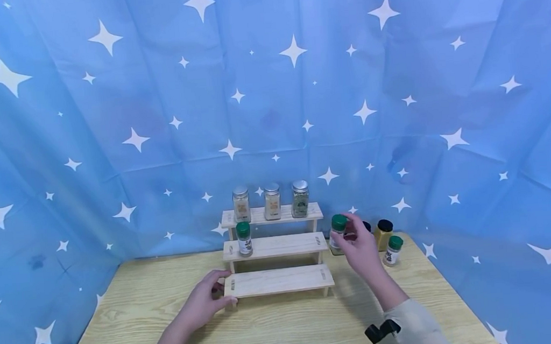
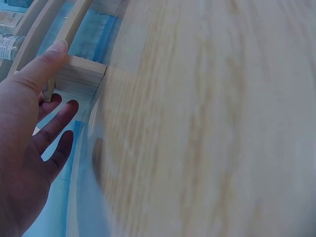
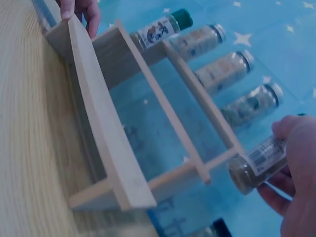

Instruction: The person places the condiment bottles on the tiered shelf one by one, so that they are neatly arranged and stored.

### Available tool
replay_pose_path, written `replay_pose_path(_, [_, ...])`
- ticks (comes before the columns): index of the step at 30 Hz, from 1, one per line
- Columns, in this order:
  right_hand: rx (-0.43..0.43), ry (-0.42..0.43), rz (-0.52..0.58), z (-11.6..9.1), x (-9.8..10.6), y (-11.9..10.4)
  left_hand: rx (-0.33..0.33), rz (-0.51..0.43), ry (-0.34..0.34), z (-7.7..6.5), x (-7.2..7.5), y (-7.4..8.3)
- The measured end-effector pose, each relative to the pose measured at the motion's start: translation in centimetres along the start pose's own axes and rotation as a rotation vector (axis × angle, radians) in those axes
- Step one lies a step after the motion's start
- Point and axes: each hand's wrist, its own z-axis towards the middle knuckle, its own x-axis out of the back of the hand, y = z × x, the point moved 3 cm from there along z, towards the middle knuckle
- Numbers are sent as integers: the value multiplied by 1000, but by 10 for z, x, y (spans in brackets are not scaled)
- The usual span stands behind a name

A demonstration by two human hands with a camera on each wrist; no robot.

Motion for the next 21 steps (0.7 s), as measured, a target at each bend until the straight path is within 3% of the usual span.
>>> replay_pose_path(8, [17,-62,86,13,-28,-17,6,0,-2,0,0,0])
replay_pose_path(21, [26,-162,113,23,-77,-38,11,12,6,0,-1,-1])
